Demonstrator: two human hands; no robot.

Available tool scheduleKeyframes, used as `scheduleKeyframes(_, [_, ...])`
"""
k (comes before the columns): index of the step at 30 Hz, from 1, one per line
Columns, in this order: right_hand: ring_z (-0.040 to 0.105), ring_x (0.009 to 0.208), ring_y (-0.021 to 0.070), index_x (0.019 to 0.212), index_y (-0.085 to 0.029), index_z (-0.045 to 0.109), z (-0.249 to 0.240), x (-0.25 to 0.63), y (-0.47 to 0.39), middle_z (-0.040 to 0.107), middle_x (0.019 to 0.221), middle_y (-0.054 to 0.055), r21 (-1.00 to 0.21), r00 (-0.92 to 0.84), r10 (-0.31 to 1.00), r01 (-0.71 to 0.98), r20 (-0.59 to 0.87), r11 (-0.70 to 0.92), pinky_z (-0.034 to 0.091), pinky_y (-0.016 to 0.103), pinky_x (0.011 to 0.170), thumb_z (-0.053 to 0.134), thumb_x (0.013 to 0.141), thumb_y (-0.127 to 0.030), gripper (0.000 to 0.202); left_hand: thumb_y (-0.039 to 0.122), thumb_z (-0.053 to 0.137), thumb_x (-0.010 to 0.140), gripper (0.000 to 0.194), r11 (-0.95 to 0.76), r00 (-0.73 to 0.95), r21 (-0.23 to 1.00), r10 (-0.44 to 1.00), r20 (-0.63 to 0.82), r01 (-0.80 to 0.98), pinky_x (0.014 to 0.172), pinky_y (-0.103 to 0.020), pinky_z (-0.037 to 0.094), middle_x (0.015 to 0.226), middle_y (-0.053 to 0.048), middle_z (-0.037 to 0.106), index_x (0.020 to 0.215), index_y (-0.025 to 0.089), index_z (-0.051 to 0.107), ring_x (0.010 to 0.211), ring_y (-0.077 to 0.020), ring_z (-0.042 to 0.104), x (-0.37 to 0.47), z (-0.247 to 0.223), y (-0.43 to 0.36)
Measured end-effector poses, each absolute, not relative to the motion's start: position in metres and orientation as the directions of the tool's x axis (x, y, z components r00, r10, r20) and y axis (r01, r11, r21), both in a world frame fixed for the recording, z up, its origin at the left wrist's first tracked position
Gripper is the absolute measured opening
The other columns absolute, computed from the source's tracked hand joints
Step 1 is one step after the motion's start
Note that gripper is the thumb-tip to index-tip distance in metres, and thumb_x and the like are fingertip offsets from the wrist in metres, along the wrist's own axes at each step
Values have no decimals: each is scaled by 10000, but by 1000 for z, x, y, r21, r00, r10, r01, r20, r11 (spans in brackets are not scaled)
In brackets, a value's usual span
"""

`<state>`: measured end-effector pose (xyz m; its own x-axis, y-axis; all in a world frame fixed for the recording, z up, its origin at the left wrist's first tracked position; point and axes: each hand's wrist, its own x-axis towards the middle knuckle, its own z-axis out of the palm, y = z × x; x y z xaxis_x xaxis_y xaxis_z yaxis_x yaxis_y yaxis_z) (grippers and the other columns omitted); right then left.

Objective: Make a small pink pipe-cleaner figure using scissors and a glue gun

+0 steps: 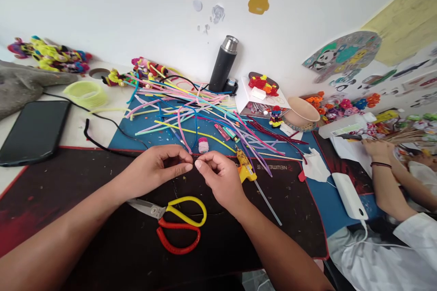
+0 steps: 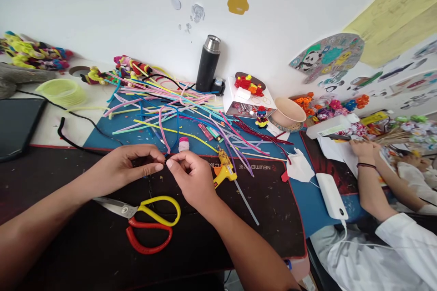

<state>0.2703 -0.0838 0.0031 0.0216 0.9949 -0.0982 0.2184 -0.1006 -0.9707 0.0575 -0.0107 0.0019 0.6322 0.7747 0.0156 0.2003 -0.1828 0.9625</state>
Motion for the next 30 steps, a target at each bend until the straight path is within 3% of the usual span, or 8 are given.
scheduleKeyframes(7, [428, 546, 113, 887, -224, 694, 2, 267, -83, 485, 598, -66, -973, 18, 995, 207, -96, -98, 340, 255, 528, 730, 966, -524, 312, 537, 769, 969, 337, -143, 613, 973, 790, 1, 183, 713, -285, 537, 846, -29, 747, 893, 210, 780, 791, -197, 663, 61, 5, -10])
scheduleKeyframes(21, [437, 542, 114, 918, -224, 709, -2, 265, -84, 487, 602, -68, -977, 7, 994, 186, -108, -107, 362, 256, 530, 731, 964, -521, 302, 499, 738, 982, 303, -165, 604, 969, 797, 21, 185, 668, -275, 515, 835, -24, 724, 909, 205, 756, 745, -180, 625, 61, 5, -12])
scheduleKeyframes(30, [450, 547, 114, 950, -225, 719, -4, 263, -85, 502, 621, -65, -973, -5, 994, 204, -110, -107, 372, 254, 533, 721, 974, -526, 302, 465, 754, 965, 283, -91, 592, 989, 806, 6, 114, 657, -253, 491, 790, 4, 666, 884, 195, 731, 714, -151, 580, 63, 5, -14])
